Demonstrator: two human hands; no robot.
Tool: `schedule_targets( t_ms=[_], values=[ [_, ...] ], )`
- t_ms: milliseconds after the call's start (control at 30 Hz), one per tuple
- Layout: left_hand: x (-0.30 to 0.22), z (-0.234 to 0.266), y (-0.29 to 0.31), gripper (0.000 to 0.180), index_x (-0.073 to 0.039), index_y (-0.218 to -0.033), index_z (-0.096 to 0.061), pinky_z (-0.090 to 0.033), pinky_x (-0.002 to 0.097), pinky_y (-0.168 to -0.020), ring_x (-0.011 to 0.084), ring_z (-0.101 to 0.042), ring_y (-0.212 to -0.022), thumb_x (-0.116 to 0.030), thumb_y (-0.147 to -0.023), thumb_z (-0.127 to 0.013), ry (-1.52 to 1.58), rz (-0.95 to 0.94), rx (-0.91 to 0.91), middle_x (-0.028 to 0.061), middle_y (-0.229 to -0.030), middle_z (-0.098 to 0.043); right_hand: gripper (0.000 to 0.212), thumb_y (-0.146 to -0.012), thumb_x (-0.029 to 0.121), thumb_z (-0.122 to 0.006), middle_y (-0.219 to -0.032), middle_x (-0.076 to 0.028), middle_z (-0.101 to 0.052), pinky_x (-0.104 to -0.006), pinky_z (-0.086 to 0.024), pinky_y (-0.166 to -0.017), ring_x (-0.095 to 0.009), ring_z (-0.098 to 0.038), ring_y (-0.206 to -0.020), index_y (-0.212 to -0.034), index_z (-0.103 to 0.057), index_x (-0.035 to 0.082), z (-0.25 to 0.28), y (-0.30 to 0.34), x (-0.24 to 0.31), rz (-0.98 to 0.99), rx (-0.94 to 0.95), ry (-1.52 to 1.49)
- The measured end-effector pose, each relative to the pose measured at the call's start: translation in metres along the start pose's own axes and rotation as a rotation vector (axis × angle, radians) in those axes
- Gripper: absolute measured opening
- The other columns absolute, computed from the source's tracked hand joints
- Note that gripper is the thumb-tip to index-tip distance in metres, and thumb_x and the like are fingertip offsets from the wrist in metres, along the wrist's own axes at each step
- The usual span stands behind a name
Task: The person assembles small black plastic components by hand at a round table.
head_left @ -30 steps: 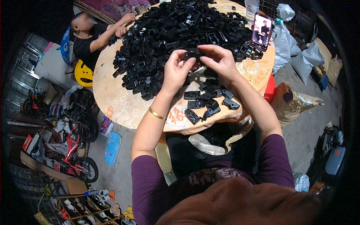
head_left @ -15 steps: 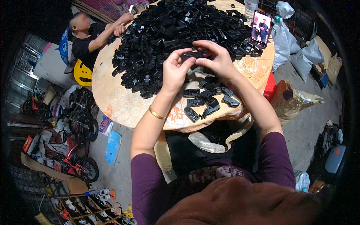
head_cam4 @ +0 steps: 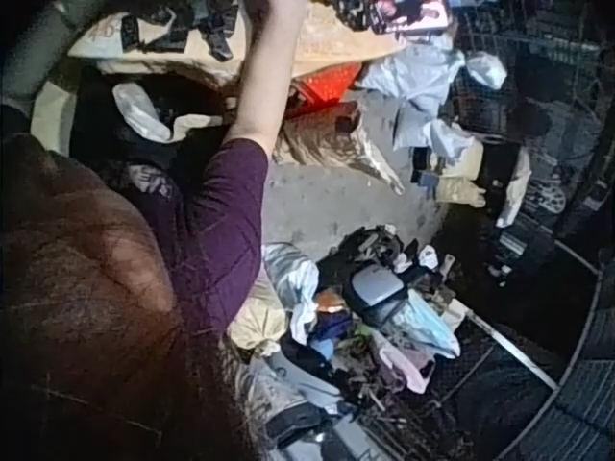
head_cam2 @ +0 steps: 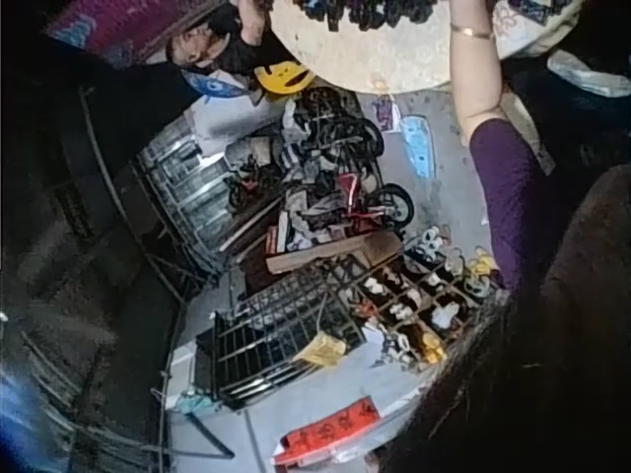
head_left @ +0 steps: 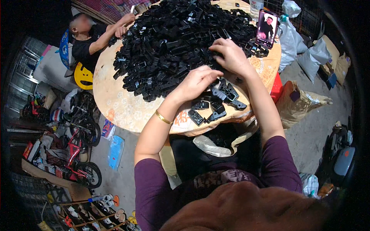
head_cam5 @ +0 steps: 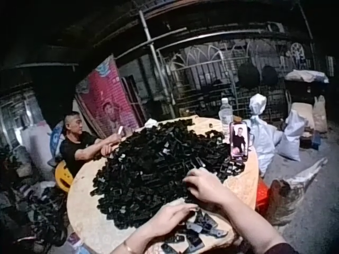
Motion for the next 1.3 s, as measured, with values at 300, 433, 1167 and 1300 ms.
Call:
schedule_targets(
  t_ms=[300, 433, 1167, 1300],
  values=[
    [0.026, -0.008, -0.016, 0.026, -0.001, -0.100, -0.062, -0.046, 0.0358, -0.078, 0.0300, -0.057, -0.084, -0.016, -0.078, -0.064, -0.423, 0.080, -0.136, 0.0140, -0.091, -0.062, 0.017, -0.069, 0.010, -0.062, -0.089, -0.010, -0.055, -0.0361, -0.047, -0.073, -0.028, -0.053, -0.088, -0.086, -0.061, 0.005, -0.008, 0.000, 0.002, -0.044, 0.032, 0.133],
    [0.035, -0.009, -0.015, 0.029, 0.001, -0.101, -0.061, -0.047, 0.0296, -0.072, 0.0189, -0.059, -0.077, -0.015, -0.078, -0.066, -0.144, 0.251, -0.099, 0.0110, -0.084, -0.063, 0.022, -0.072, 0.011, -0.059, -0.086, -0.014, -0.060, -0.0378, -0.048, -0.071, -0.031, -0.059, -0.081, -0.093, -0.057, 0.005, 0.000, -0.003, 0.005, -0.168, -0.086, -0.172],
    [0.034, 0.023, 0.001, 0.032, 0.003, -0.116, -0.050, -0.055, 0.0241, -0.064, 0.0110, -0.059, -0.073, 0.000, -0.084, -0.054, 0.737, 0.316, -0.504, 0.0060, -0.088, -0.059, 0.031, -0.080, 0.010, -0.059, -0.094, -0.014, -0.062, -0.0314, -0.050, -0.073, -0.025, -0.062, -0.085, -0.110, -0.059, 0.001, -0.001, -0.001, 0.039, 0.095, -0.167, -0.630],
    [0.024, 0.027, 0.002, 0.037, 0.003, -0.123, -0.045, -0.056, 0.0272, -0.069, 0.0141, -0.061, -0.076, 0.000, -0.086, -0.052, 0.887, 0.225, -0.495, 0.0085, -0.093, -0.059, 0.035, -0.078, 0.007, -0.063, -0.100, -0.014, -0.064, -0.0280, -0.051, -0.074, -0.019, -0.064, -0.084, -0.112, -0.059, 0.001, -0.001, 0.001, 0.028, -0.022, -0.181, -0.753]
  ],
)
Point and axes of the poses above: each hand's wrist, its own y-axis away from the middle knuckle, its own z-axis out of the back of the hand, x = y × z, the point moved 5 cm from there along -y, towards the middle knuckle
